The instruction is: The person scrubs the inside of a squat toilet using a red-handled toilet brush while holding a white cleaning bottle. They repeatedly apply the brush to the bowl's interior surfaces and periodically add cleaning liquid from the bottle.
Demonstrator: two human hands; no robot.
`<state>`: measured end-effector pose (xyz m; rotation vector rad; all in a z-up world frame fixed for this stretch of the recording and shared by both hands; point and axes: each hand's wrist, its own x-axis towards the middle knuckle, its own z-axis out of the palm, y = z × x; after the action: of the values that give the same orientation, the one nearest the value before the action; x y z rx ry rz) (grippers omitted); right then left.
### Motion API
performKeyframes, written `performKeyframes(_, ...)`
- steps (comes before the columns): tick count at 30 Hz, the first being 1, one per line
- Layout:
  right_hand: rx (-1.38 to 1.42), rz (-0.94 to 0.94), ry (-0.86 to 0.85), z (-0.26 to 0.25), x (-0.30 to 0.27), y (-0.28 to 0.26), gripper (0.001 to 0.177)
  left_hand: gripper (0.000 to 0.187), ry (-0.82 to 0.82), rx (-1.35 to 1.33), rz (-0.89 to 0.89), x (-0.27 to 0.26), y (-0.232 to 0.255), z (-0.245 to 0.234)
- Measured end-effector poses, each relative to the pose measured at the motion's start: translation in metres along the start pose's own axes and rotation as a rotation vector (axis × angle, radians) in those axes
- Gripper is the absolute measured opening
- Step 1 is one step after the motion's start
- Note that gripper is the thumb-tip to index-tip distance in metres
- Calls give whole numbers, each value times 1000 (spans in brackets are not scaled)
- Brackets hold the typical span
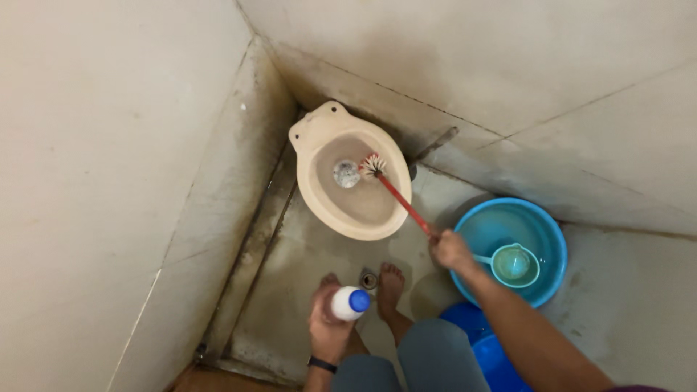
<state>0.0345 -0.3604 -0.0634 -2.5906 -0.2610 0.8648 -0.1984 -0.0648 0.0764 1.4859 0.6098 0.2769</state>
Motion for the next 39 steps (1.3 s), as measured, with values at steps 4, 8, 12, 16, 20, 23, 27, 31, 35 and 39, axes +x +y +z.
performKeyframes(4, 2, -148, 85, 44, -82, 3, 28, 66, 13, 52, 23, -2, 5, -4)
performKeyframes(8, 98, 239, 9, 15, -85, 10, 47, 70, 21, -29, 49, 3, 0, -5)
performKeyframes(12, 121, -58, 91, -10, -29, 12, 31, 70, 36, -18, 93, 13, -6, 3)
performKeyframes(16, 25, -14, 60, 34, -105, 15, 40, 69, 8, 107, 31, 16, 2, 2)
performKeyframes(20, 80, 154, 63, 35, -128, 13, 41, 67, -1, 43, 17, 16, -1, -4)
performKeyframes(23, 20, 157, 106, 8, -48, -2, 35, 67, 6, 52, 1, 23, -19, -7)
performKeyframes(27, 128, 198, 171, -9, 22, -44, 36, 71, -17, 31, 44, 25, -36, -15)
performKeyframes(31, 277, 170, 240, 1, -13, -53, 36, 72, -19, -8, -161, 32, -35, -23)
performKeyframes(35, 258, 301, 110, -5, 12, -96, 40, 68, -104, 159, 11, 54, -20, -41)
performKeyframes(39, 294, 125, 137, 53, 53, -157, 26, 71, -138, 11, -119, 88, -18, -54)
